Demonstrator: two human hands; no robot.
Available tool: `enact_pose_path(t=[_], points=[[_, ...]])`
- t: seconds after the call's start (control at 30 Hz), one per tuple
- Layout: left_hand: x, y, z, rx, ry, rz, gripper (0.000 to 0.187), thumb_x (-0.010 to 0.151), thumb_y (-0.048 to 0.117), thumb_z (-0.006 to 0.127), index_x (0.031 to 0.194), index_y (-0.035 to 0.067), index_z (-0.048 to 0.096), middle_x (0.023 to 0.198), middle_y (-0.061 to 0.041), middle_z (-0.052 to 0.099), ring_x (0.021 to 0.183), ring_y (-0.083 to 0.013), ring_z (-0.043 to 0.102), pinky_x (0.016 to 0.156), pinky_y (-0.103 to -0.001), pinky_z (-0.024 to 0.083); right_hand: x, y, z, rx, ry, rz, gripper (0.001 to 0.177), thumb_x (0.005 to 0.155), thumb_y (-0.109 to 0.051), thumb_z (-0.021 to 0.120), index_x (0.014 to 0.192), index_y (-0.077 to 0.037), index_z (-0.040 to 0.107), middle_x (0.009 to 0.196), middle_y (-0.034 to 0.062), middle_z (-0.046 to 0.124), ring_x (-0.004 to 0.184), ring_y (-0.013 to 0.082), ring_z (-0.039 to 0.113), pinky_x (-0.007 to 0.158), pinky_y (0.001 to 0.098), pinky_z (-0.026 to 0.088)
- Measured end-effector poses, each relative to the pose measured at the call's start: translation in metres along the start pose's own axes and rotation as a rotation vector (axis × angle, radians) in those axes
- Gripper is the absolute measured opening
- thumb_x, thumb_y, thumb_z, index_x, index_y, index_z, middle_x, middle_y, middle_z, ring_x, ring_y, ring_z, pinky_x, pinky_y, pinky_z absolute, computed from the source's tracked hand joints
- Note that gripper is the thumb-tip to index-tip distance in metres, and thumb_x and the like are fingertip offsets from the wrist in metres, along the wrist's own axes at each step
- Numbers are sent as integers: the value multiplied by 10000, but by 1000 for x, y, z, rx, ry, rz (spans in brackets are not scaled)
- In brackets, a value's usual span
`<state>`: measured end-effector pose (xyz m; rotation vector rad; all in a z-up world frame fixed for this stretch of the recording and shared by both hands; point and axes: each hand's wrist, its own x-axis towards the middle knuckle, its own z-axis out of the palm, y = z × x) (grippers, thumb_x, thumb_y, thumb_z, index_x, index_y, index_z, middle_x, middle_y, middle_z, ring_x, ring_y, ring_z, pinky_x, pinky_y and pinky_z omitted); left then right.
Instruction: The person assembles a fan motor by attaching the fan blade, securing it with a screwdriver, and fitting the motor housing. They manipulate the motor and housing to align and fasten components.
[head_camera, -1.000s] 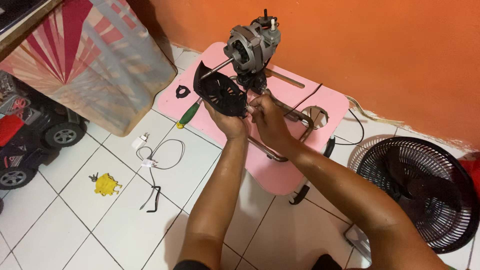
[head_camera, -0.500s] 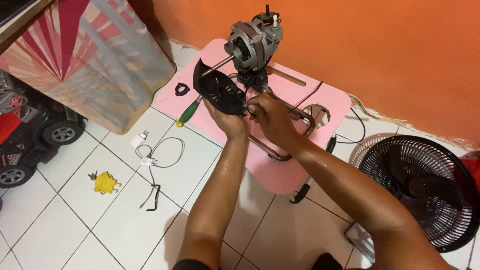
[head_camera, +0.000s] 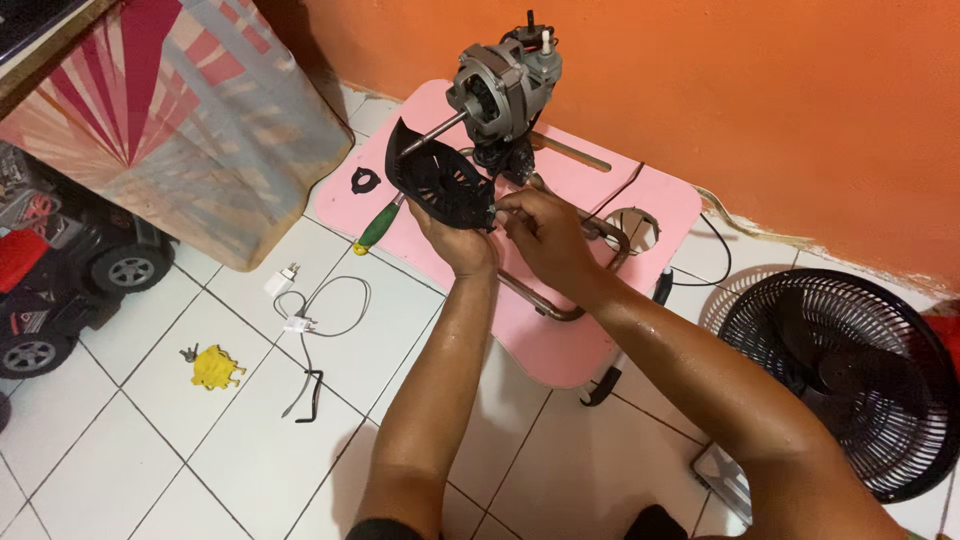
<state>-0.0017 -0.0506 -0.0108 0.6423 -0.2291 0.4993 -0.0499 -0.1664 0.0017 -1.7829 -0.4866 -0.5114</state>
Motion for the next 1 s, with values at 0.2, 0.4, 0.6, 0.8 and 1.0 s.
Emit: enact_pose_path(t=[0.2,0.4,0.6,0.8,1.0], points=[[-3,8,11,5,-1,-24,314,1011,169,506,1310,91,451,937,-94,643,613,-172,627,385,-274,465,-1,1,1,15,22,36,120,979,-5,681,1097,15,694,861,58,644,657,81,533,582,256,443],[-4,6,10,11,13,-49,319,1029,206,497,1327,107,440,945,-85,641,603,-156,600,385,-250,418,-1,1,3,18,62,-4,158,959,-32,724,1102,22,683,963,94,692,744,97,624,646,252,518],[-3,0,-1,-95,1,-104,444,1094,469,399,1210,52,498,932,-97,649,630,-169,622,435,-268,467,-1,-4,5,22,71,2,137,967,-46,722,1079,22,683,956,102,699,774,111,678,657,260,538],[2,4,11,-64,81,-46,355,1060,380,443,1206,64,517,991,-131,680,718,-179,647,485,-254,485,0,-7,6,5,71,37,130,962,-46,719,1072,19,695,956,101,704,751,113,661,645,259,529],[3,12,16,10,93,27,351,1081,323,460,1304,54,495,1035,-121,640,782,-190,653,568,-278,529,-3,-4,8,22,65,112,129,980,-32,693,1095,22,713,908,87,731,754,92,655,658,251,521]])
